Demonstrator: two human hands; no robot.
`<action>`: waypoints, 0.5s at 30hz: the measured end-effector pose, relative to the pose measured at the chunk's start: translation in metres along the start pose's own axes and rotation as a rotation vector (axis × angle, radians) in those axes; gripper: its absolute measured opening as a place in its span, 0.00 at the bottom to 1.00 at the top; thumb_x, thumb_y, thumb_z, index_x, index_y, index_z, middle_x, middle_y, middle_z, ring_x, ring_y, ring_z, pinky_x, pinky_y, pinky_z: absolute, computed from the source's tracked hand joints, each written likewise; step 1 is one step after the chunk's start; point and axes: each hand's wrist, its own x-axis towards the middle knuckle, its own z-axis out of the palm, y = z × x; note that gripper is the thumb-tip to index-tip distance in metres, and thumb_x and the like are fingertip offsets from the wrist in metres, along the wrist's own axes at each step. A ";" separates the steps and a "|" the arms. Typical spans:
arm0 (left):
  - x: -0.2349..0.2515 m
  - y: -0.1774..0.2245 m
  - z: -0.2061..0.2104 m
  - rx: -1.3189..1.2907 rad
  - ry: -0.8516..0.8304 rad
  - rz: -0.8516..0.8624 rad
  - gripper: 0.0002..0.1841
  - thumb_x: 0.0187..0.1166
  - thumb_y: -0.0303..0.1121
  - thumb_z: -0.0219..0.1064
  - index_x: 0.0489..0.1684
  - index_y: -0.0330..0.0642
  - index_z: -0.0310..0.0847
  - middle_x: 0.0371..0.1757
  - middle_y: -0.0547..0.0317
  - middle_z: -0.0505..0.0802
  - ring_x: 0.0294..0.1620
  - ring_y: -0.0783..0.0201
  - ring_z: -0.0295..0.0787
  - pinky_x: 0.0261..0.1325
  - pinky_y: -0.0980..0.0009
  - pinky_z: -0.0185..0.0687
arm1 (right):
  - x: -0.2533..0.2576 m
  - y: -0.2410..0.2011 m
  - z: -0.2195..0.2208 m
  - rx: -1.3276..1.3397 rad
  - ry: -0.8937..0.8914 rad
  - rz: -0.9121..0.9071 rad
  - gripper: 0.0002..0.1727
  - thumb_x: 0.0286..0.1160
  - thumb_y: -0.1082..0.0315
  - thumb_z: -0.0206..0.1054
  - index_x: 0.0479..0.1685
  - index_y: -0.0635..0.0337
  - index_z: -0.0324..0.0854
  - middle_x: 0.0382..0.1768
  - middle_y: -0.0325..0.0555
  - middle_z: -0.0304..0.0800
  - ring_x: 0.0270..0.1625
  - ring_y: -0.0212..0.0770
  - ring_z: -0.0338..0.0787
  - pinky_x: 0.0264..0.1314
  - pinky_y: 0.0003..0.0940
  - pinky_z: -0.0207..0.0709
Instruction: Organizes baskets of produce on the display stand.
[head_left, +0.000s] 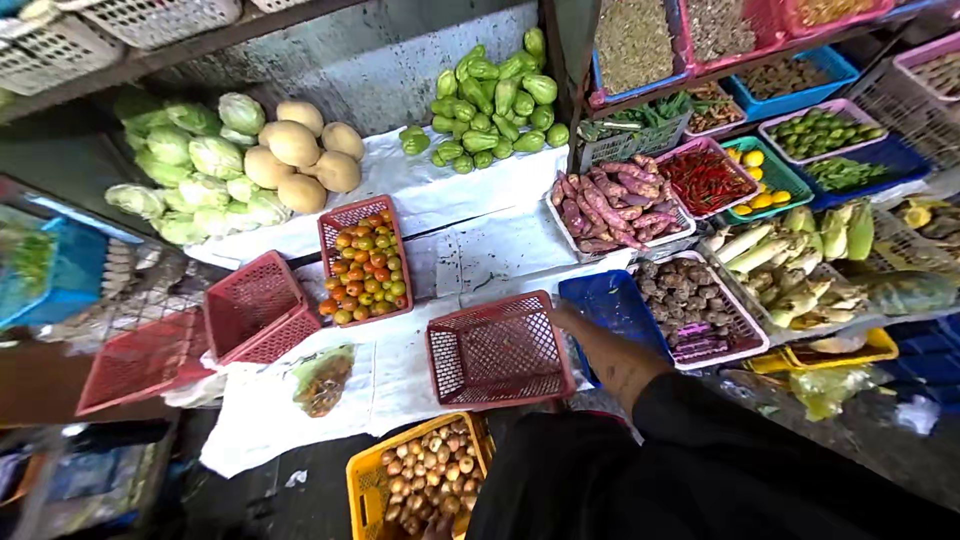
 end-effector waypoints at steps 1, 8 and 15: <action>-0.008 -0.001 0.003 -0.053 0.015 -0.015 0.24 0.87 0.45 0.65 0.68 0.32 0.81 0.53 0.35 0.93 0.51 0.43 0.92 0.58 0.44 0.86 | -0.003 0.002 0.010 -0.065 -0.017 -0.021 0.35 0.84 0.53 0.63 0.80 0.73 0.70 0.77 0.70 0.76 0.80 0.64 0.77 0.81 0.63 0.70; -0.062 0.038 0.031 -0.338 0.142 0.118 0.27 0.86 0.43 0.67 0.73 0.29 0.76 0.61 0.30 0.91 0.64 0.36 0.89 0.71 0.38 0.78 | -0.115 -0.012 0.112 -0.280 -0.259 -0.355 0.37 0.80 0.55 0.70 0.86 0.63 0.67 0.77 0.64 0.79 0.79 0.60 0.79 0.83 0.60 0.70; -0.124 0.059 0.029 -0.282 0.229 0.284 0.33 0.78 0.48 0.74 0.79 0.40 0.76 0.77 0.29 0.80 0.73 0.33 0.81 0.73 0.41 0.79 | -0.227 -0.025 0.173 -0.445 -0.427 -0.861 0.29 0.84 0.61 0.63 0.83 0.58 0.72 0.74 0.54 0.84 0.70 0.50 0.88 0.77 0.47 0.79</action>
